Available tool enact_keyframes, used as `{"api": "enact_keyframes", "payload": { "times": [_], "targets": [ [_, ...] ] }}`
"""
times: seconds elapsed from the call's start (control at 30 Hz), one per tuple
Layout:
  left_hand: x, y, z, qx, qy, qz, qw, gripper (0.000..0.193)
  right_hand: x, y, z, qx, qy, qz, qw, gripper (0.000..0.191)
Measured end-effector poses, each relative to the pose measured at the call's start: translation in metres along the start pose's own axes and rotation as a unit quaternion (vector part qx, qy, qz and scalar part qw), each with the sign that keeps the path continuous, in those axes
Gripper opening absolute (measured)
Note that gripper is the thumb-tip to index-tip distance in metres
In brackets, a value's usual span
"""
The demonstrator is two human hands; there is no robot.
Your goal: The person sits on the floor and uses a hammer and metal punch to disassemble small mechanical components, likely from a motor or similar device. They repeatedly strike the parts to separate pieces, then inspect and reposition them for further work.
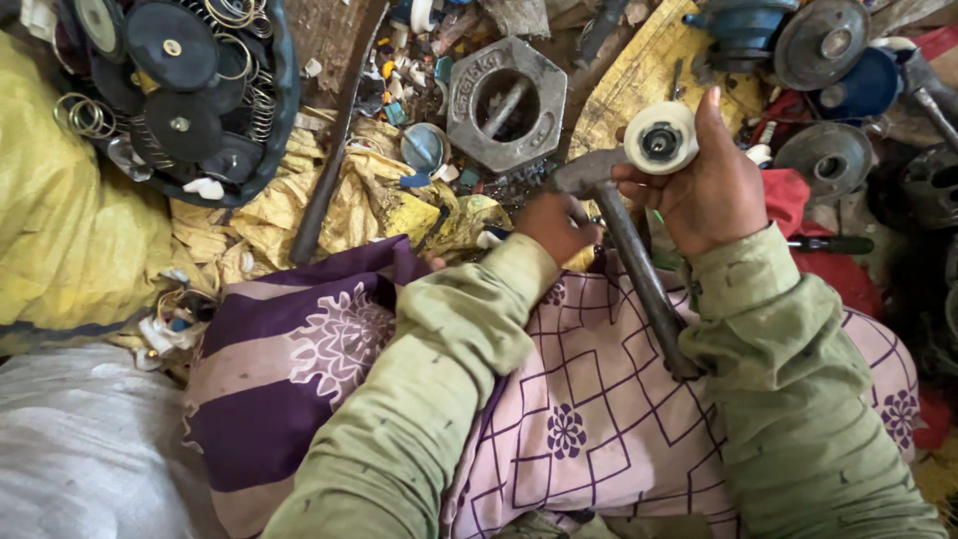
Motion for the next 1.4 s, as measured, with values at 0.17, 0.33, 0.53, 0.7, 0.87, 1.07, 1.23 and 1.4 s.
{"api": "enact_keyframes", "payload": {
  "times": [0.17,0.33,0.53,0.7,0.87,1.07,1.23,1.4],
  "targets": [
    [0.022,-0.017,0.026,0.003,0.346,0.083,0.935,0.022,0.004,0.004,0.004,-0.008,-0.004,-0.001,1.0,0.068],
    [0.017,-0.004,0.016,0.062,0.439,0.15,0.884,0.012,0.011,0.009,0.013,-0.023,-0.026,0.01,0.999,0.065],
    [-0.021,0.024,0.027,-0.018,0.487,0.147,0.861,0.024,0.014,0.012,0.017,-0.025,-0.015,0.014,0.999,0.065],
    [-0.058,0.072,0.088,-0.032,0.66,0.117,0.742,0.034,0.001,0.008,0.018,-0.031,-0.017,0.018,0.999,0.064],
    [-0.072,0.205,0.185,-0.041,0.76,-0.026,0.648,0.028,-0.02,0.001,0.023,-0.025,-0.03,0.018,0.999,0.059],
    [-0.078,0.422,0.296,-0.233,0.777,-0.161,0.562,0.031,-0.018,0.042,-0.034,0.031,-0.063,0.066,0.995,0.054],
    [-0.111,0.532,0.388,-0.277,0.765,-0.359,0.458,0.029,0.0,0.114,-0.08,-0.087,0.49,0.108,0.86,0.06],
    [-0.163,0.593,0.499,-0.262,0.685,-0.563,0.38,0.024,0.005,0.167,-0.096,-0.111,0.126,0.054,0.984,0.062]
  ]
}}
Point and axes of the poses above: each hand's wrist, its own y-axis away from the middle knuckle, its own z-axis out of the back of the hand, x = y × z, the point moved 5 cm from there along -y, towards the middle knuckle, and after that the axes turned 11 degrees about y, right-handed, at the moved point
